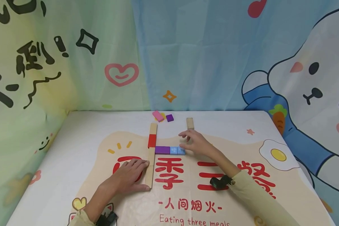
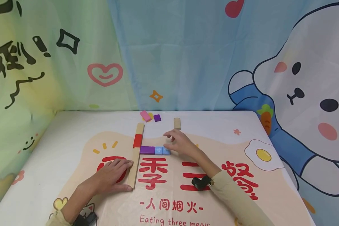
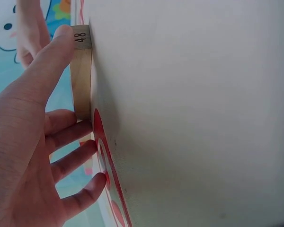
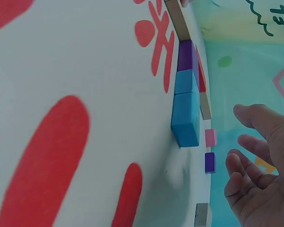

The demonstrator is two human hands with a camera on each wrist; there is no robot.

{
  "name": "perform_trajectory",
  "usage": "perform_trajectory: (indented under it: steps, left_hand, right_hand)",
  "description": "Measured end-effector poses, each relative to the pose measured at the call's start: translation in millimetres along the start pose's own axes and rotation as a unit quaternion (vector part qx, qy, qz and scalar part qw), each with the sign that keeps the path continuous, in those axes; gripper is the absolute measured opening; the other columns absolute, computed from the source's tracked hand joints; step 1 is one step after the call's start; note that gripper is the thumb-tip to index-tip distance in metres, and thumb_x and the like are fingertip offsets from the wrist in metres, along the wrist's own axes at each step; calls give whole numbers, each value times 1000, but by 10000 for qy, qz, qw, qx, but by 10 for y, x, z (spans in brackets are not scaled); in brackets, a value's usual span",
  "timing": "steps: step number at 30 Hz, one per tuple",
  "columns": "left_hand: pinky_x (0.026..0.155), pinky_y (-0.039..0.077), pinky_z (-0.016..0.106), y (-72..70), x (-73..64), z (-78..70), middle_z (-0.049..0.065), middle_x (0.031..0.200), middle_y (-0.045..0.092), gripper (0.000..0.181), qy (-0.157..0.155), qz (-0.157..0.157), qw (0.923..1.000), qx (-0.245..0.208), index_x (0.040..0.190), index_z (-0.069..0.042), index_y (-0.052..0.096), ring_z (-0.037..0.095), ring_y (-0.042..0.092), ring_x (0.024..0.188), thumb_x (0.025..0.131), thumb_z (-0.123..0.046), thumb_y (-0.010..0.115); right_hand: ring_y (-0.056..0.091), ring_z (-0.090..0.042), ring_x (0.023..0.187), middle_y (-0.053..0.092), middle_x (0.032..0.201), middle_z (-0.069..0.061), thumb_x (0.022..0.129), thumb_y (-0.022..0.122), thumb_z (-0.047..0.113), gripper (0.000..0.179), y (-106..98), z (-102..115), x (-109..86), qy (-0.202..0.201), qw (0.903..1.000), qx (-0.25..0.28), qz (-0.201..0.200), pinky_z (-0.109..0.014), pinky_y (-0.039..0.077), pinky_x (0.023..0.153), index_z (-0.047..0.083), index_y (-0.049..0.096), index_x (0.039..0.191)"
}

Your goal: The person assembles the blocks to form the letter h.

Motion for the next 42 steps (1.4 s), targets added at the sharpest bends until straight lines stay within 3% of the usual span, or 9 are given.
perform_trajectory:
  steps: [7,14,22,29,42]
  left_hand:
    - [102,44,48,-4,11,4,2,143,48,91,-62,44,10000,-2,145,-17,41,23,44,130,77,-73,61]
    - [103,44,49,7,4,13,1,144,47,91,-59,68,10000,-18,145,-17,41,22,44,130,77,-74,60]
    - [104,43,50,7,-2,10,2,144,47,92,-95,95,9999,-67,146,-17,40,23,44,131,77,-74,59]
    - [102,44,49,-13,1,6,1,143,48,91,-36,35,10000,7,145,-16,40,22,44,130,77,-74,59]
    - [103,44,49,-10,0,2,2,143,48,91,-32,56,10000,-5,145,-16,41,22,44,130,77,-72,61]
  right_hand:
    - [57,-22,100,59,123,-14,88,71,25,47,-18,32,203,51,9998,190,2,-29,53,81,7,58,130]
    - [59,-27,100,59,120,-20,89,70,25,49,-102,37,624,-14,10000,0,0,-39,50,88,2,57,130]
    - [56,-30,107,56,122,-21,90,69,22,54,-158,-23,1082,473,9983,-103,324,-41,50,90,1,51,136]
    - [50,-28,114,53,127,-17,91,67,24,58,-118,-86,1254,949,9945,67,442,-43,48,96,9,46,143]
    - [51,-28,115,58,125,-18,91,67,18,49,-32,-117,1376,916,9935,-461,496,-42,46,99,7,54,137]
Point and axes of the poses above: each hand's wrist, its own x-axis towards the middle knuckle, its own y-axis out of the palm, z = x × y, the point moved 2 cm from there along x, towards the middle knuckle
